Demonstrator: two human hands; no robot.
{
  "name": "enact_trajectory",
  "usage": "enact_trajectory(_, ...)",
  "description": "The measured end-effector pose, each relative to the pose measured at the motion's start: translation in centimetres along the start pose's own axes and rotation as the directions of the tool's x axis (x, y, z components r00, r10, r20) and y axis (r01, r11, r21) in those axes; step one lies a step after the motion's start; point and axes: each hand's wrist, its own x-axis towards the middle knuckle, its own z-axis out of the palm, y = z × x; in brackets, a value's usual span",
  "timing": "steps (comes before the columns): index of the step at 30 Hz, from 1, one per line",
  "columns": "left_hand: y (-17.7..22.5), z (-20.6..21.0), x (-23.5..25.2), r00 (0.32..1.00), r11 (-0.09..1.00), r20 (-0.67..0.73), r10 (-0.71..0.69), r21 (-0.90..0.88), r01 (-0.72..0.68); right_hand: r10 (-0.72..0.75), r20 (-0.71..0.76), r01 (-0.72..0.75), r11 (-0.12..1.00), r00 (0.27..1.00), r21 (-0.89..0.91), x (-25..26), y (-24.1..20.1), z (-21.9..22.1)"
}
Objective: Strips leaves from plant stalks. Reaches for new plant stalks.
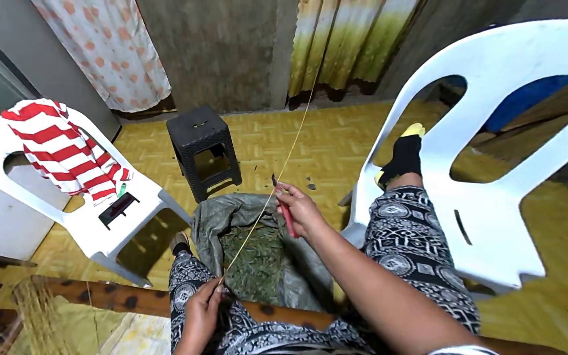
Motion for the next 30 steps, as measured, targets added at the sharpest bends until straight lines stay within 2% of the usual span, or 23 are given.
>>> enact_trajectory(13, -2.5, -1.7, -2.2, 0.995, 0.998, -0.073, 0.064, 0.026, -0.062, -0.032, -0.022, 0.033, 0.999, 0.999, 0.030, 1.3, -2.1, -0.3)
enact_trajectory(19, -4.0, -2.1, -2.5, 0.999, 1.000, -0.045, 0.010, -0.008, -0.010, -0.032, -0.046, 0.035, 0.998, 0.998, 0.054, 1.6, -2.8, -0.5)
enact_trajectory(25, -2.5, -1.4, -1.0, 0.995, 0.995, -0.004, -0.101, -0.024, 0.101, -0.052, 0.008, 0.052, 0.997, 0.999, 0.065, -0.4, -1.8, 0.8)
enact_trajectory(30, 0.4, 0.1, 1.2, 0.997, 0.998, -0.071, -0.021, -0.067, 0.016, -0.052, 0.101, 0.053, 0.999, 0.993, -0.003, -2.1, 0.1, 1.6)
